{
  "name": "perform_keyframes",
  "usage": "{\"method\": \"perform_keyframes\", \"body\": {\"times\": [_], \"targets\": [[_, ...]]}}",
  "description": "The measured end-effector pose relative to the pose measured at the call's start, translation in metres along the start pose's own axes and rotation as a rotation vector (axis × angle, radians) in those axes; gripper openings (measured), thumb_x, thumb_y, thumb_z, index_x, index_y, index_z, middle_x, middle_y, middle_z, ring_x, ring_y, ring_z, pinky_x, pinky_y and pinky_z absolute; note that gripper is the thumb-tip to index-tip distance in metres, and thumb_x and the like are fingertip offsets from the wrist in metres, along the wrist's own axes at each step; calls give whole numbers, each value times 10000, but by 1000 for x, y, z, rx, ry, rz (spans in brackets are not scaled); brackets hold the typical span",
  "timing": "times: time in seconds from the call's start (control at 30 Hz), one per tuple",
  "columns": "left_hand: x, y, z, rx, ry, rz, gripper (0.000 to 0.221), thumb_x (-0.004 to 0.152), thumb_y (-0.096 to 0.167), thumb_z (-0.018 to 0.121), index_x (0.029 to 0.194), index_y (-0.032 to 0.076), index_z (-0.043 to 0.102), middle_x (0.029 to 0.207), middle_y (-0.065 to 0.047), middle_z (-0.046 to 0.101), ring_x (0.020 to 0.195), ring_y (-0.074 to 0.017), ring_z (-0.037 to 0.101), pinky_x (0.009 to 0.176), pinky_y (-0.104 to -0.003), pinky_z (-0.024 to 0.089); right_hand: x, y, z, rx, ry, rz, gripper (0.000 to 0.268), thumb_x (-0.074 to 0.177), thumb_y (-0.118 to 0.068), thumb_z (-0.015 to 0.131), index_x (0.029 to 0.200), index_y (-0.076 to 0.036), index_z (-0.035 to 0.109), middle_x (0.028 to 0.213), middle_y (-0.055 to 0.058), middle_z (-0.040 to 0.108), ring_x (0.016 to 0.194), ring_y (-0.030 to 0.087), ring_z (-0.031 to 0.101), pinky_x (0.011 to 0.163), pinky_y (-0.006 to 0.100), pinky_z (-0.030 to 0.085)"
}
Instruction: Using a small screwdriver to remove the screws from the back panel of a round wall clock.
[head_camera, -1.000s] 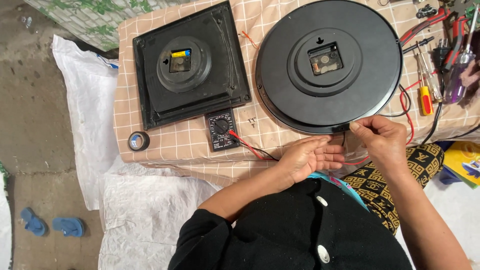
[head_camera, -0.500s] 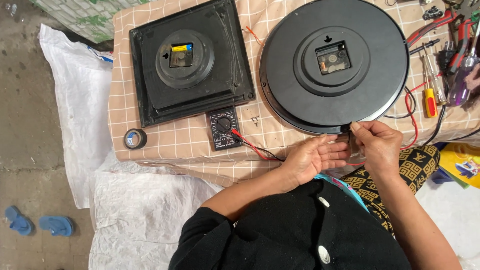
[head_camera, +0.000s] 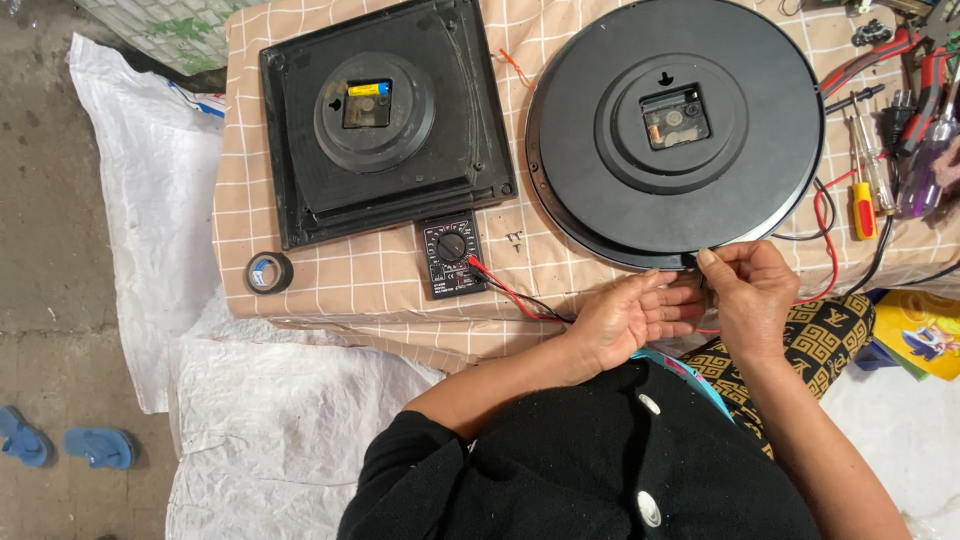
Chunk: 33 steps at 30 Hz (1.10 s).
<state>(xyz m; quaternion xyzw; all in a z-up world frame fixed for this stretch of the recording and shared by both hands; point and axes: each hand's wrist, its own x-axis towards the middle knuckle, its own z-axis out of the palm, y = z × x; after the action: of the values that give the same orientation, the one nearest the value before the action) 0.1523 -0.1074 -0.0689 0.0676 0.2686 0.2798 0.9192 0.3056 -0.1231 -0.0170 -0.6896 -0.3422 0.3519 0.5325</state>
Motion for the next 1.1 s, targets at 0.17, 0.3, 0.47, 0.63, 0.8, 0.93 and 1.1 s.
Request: {"method": "perform_keyframes", "body": {"times": [0.17, 0.3, 0.47, 0.63, 0.8, 0.93, 1.1], "targets": [[1, -1, -1, -6, -3, 1, 497, 1047, 394, 584, 1397, 44, 542, 1342, -318, 603, 1187, -442, 633, 989, -525, 544, -1, 15, -5, -90, -21, -114, 206, 1046, -80, 776, 900, -75, 631, 756, -7, 591, 689, 73, 498, 618, 234, 431], [-3, 1, 5, 34, 35, 12, 499, 993, 324, 649, 1391, 40, 544, 1288, -308, 632, 1110, -423, 673, 924, -497, 576, 0, 27, -6, -223, 13, -244, 208, 1085, -79, 756, 928, -69, 620, 785, -6, 561, 742, 88, 474, 675, 267, 410], [-1, -7, -12, 29, -19, 62, 401, 1073, 305, 643, 1424, 114, 608, 1324, -282, 623, 1103, -387, 691, 910, -561, 609, 4, 42, -7, -181, 54, -308, 112, 1063, -71, 829, 1050, -43, 722, 681, 92, 584, 605, 153, 530, 614, 276, 423], [0, -10, -14, 20, -27, 75, 400, 1077, 306, 636, 1429, 119, 602, 1324, -298, 623, 1124, -408, 684, 920, -564, 605, 9, 52, -16, -367, 55, -396, 94, 1038, -116, 866, 1034, -101, 773, 697, 105, 619, 632, 236, 599, 638, 346, 450], [-4, -11, -10, -35, 55, 100, 339, 1043, 287, 666, 1338, 123, 652, 1321, -270, 640, 1138, -409, 677, 948, -564, 599, 6, 20, -24, -309, -47, -376, 27, 1078, -91, 752, 1064, -82, 773, 768, 111, 654, 672, 184, 553, 679, 366, 480], [-19, -1, 8, -75, 95, 111, 314, 1034, 310, 653, 1298, 141, 674, 1329, -251, 651, 1151, -391, 681, 980, -551, 592, 12, 12, -47, -441, -56, -630, 179, 981, 34, 796, 1131, -59, 820, 906, 127, 680, 802, 300, 662, 755, 376, 527], [-14, -4, 12, -154, 119, 131, 385, 1006, 403, 682, 1266, 119, 678, 1363, -192, 659, 1230, -378, 648, 1039, -556, 557, 13, 17, -39, -568, -69, -918, 136, 932, -37, 823, 1053, -101, 823, 1058, 110, 738, 910, 308, 725, 822, 375, 574]]}}
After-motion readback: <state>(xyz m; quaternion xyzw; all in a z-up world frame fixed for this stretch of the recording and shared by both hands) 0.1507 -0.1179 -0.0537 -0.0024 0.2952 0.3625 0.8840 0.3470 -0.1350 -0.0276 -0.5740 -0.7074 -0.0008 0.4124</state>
